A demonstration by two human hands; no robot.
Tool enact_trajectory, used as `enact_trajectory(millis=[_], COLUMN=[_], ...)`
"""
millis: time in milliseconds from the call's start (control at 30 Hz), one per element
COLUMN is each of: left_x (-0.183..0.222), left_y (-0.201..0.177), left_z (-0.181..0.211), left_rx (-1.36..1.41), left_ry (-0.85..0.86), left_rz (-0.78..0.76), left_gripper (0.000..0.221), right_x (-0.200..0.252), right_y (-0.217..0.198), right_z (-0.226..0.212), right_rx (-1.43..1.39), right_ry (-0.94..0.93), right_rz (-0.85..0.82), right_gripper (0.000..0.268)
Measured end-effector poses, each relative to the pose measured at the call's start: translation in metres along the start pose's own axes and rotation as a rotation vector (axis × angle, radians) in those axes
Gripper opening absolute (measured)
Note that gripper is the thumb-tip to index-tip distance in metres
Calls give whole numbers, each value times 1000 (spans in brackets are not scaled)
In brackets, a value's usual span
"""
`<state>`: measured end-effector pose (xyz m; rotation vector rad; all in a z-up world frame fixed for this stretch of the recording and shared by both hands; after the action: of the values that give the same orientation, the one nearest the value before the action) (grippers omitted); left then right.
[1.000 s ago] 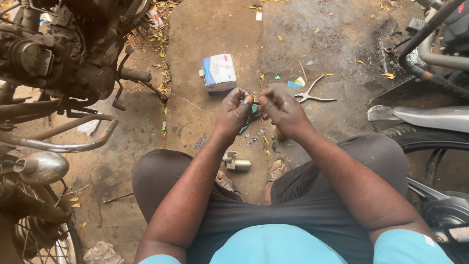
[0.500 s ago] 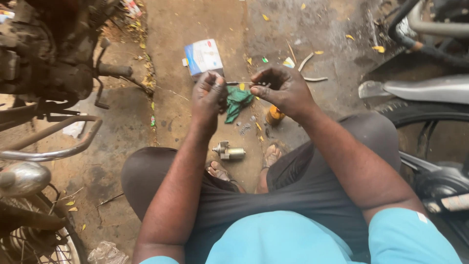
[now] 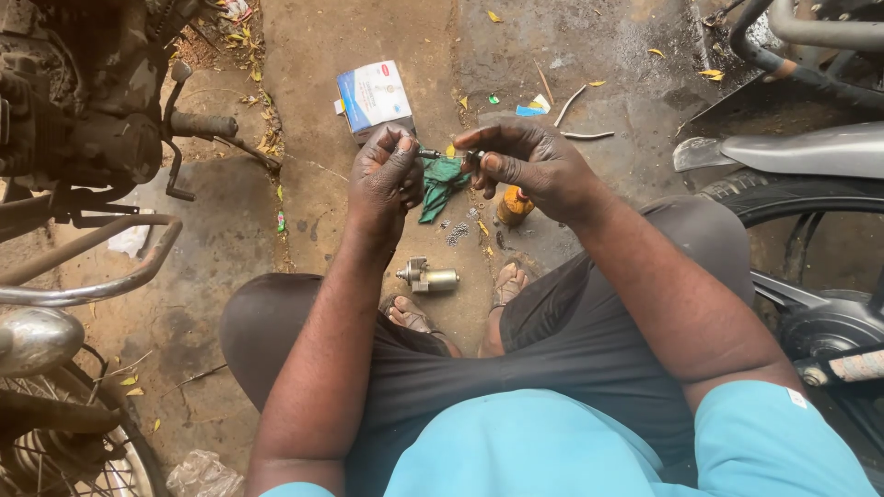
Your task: Repairing a motorcycle cable by cleaning it with a cloth and applying lubricant from a bottle.
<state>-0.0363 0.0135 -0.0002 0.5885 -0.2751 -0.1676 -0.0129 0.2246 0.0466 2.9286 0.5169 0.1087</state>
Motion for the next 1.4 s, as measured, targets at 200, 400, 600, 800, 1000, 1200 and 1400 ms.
enact_trajectory(millis=[200, 400, 600, 800, 1000, 1200, 1400], left_x=[1, 1, 2, 0, -7, -9, -4], left_y=[1, 2, 0, -3, -12, -28, -11], left_z=[-1, -5, -2, -4, 1, 15, 9], left_rx=[2, 7, 7, 33, -11, 56, -22], left_ry=[-32, -54, -35, -26, 34, 126, 88], left_rz=[-9, -54, -21, -6, 96, 203, 115], left_gripper=[13, 14, 13, 11, 14, 21, 17], right_x=[-2, -5, -1, -1, -2, -5, -5], right_y=[7, 9, 20, 18, 11, -16, -5], right_z=[-1, 6, -9, -8, -5, -19, -12], right_rx=[-38, 99, 302, 308, 355, 221, 382], right_ry=[-54, -71, -220, -272, -377, -357, -253], right_rz=[-30, 89, 101, 129, 156, 359, 308], right_gripper=[42, 32, 32, 26, 20, 16, 17])
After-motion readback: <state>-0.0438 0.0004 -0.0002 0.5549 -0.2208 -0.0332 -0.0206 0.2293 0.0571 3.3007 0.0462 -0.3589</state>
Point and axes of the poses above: each hand's wrist, its own x-axis away from the middle knuckle, its own y-axis out of the palm, z = x × y, the point moved 4 cm from there along -x, towards the middle knuckle, and after that the axes turned 6 degrees about z, right-handed, at the moved point
